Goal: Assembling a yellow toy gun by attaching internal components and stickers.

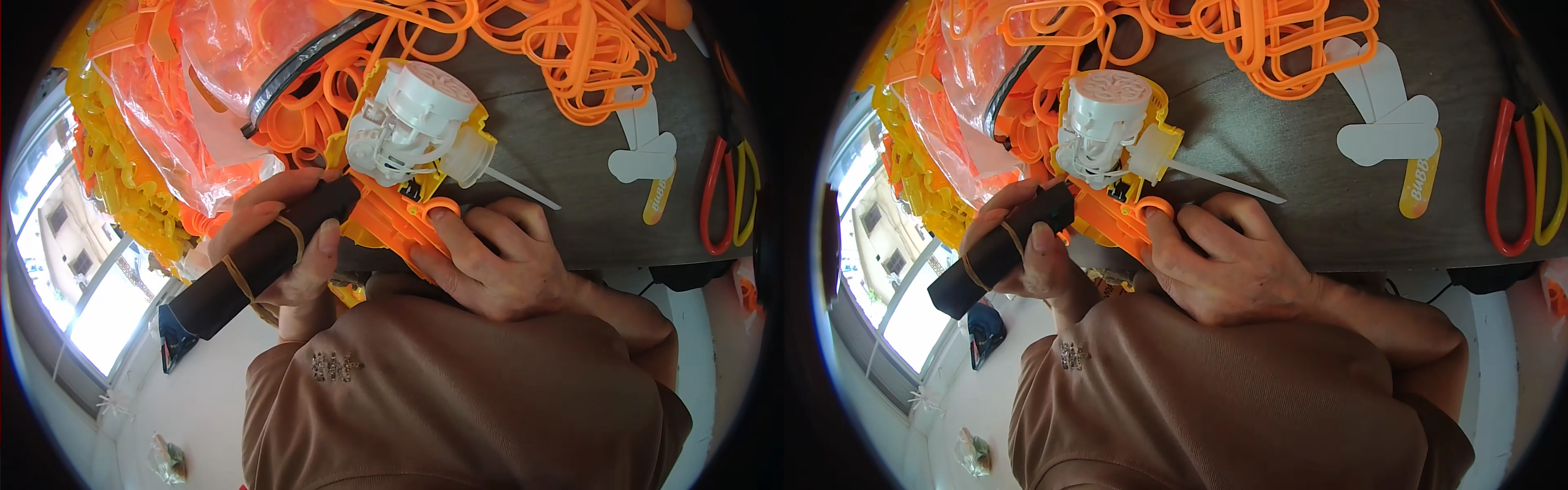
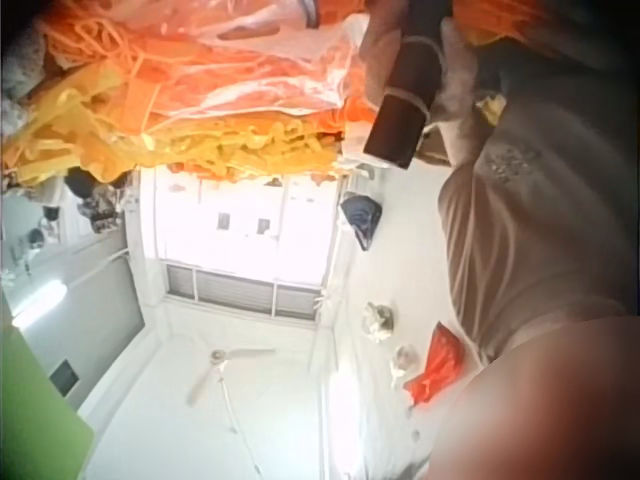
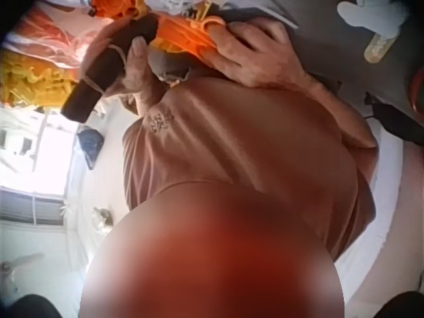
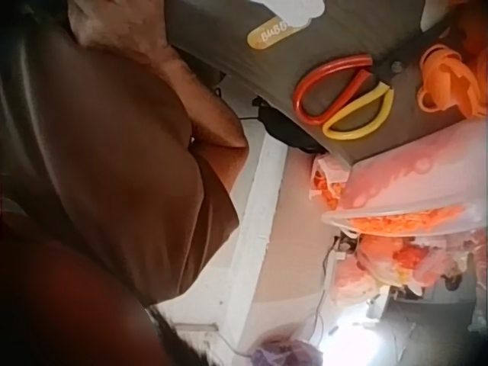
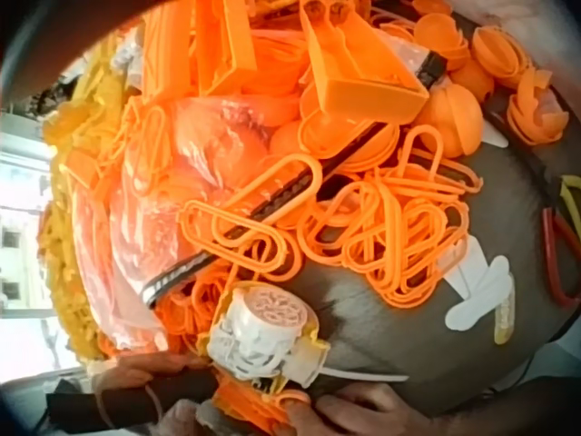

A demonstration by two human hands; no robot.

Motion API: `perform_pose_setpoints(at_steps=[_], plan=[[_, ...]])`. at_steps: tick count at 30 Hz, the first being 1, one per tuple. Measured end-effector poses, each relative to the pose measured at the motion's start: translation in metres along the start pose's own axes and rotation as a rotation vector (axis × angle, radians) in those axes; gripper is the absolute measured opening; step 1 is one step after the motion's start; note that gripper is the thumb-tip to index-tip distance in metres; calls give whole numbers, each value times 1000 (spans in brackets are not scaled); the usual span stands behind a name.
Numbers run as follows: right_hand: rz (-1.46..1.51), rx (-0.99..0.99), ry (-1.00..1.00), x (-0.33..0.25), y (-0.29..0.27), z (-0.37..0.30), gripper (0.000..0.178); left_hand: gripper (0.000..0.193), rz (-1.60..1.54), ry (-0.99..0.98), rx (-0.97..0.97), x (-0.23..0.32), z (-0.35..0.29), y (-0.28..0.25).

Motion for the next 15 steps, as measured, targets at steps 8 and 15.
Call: perform_pose_setpoints(at_steps=[8,15], plan=[[-3,-12,-10,0,0,0,28,48,-34,-92,210,2,-14,7],[10,-7,-16,1,0,0,28,49,-128,-152,316,0,-14,9]])
Point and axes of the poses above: each hand's wrist, its own z-axis towards the middle knuckle, its own y-axis out of the palm, x = y × z, the point moved 2 cm from there along z, towards the middle knuckle, and after that the axes turned 4 degrees about x, right-handed, at the moved point
